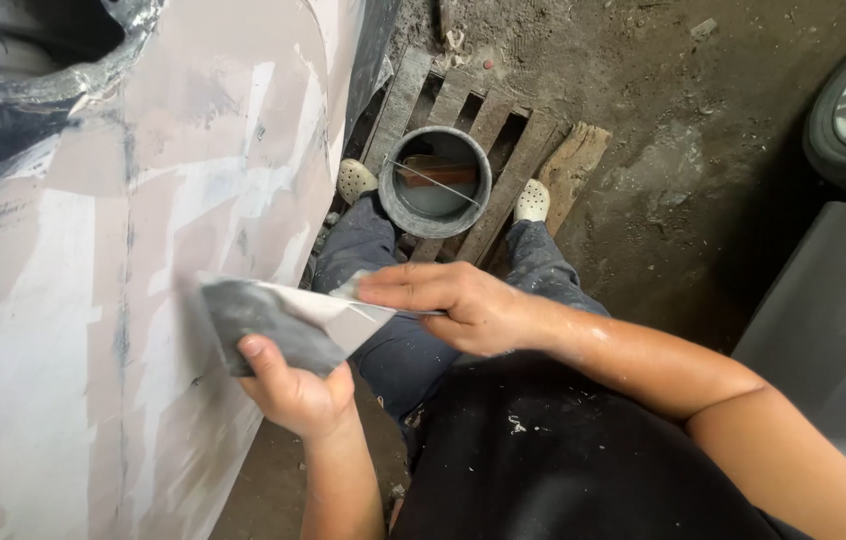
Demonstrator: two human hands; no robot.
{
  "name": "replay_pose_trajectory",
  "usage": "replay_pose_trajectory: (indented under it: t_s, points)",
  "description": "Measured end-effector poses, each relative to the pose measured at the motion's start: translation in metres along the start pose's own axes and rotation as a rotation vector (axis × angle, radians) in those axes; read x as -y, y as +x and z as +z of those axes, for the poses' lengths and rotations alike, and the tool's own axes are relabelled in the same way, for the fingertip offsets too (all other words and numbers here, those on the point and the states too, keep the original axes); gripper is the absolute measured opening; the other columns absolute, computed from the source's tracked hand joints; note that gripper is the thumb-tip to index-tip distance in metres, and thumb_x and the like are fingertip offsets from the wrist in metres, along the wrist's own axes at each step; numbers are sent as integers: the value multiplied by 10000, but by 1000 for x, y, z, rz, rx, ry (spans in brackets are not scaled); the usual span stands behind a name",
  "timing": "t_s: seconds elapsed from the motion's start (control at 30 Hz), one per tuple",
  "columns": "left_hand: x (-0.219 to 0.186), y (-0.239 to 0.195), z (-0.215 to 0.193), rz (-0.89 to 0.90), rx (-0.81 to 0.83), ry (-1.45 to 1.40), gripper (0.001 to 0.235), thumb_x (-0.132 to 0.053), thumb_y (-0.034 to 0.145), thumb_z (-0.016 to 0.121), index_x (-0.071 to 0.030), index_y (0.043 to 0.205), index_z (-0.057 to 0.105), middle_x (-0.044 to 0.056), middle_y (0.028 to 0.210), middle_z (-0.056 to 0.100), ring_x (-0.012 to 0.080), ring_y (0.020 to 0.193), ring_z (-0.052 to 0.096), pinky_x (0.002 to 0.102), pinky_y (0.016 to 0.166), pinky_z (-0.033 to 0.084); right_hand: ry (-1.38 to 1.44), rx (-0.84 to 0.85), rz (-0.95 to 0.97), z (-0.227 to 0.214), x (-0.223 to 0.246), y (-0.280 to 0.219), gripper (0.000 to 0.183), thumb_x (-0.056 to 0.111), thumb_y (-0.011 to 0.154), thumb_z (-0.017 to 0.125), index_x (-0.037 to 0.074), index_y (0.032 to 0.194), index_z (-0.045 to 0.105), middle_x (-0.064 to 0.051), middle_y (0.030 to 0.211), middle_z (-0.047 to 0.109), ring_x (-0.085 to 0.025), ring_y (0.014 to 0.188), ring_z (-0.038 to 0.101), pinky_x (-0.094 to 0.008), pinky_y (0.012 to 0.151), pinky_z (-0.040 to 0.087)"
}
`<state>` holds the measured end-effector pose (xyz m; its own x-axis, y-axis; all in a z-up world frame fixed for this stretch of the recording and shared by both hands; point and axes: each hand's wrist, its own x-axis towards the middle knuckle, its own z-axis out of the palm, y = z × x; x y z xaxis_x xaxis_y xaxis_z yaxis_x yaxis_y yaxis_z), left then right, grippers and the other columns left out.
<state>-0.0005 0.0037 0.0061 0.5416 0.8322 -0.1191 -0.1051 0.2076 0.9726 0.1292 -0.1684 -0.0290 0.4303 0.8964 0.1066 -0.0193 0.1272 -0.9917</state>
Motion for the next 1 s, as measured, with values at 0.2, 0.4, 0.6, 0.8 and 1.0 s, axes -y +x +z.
replay_pose_trajectory:
  t_s: [0.2, 0.4, 0.6, 0.8, 1.0]
  points:
    - [-21, 5, 11, 132, 10, 4, 571, -327, 1093, 667, 37, 1497, 493, 123, 1476, 566, 236, 1353, 546, 399, 1208, 432, 456, -259, 400, -8, -74, 34, 624, -3, 955, 499, 167, 1552, 442, -126, 1584, 456, -338, 1420, 506, -484, 1104, 489]
    - [-16, -1, 3, 86, -14, 52, 510, -300, 1106, 651, 42, 1460, 516, 140, 1474, 571, 250, 1338, 557, 411, 1192, 454, 1179, -692, 820, -31, -120, 108, 515, 138, 978, 457, 59, 1482, 388, -237, 1333, 549, -432, 1173, 648, -594, 892, 606]
    - [-20, -4, 13, 60, -1, 72, 486, -311, 1108, 633, 45, 1426, 542, 139, 1426, 595, 254, 1326, 585, 416, 1180, 488, 1168, -718, 811, -41, -122, 141, 438, 149, 966, 483, -68, 1344, 437, -256, 1228, 599, -438, 1084, 700, -641, 858, 635]
    - [-18, -5, 9, 51, -18, 98, 470, -302, 1104, 625, 51, 1405, 549, 144, 1408, 607, 256, 1309, 598, 407, 1162, 496, 1033, -687, 640, -50, -89, 152, 477, 118, 904, 541, 19, 1365, 464, -204, 1166, 616, -372, 1015, 718, -636, 833, 648]
    - [-17, -7, 7, 49, -39, 95, 460, -286, 1099, 625, 49, 1403, 543, 149, 1412, 603, 260, 1313, 596, 409, 1166, 493, 826, -671, 434, -51, -67, 154, 583, 80, 911, 586, 41, 1474, 437, -160, 1132, 648, -277, 961, 722, -551, 772, 653]
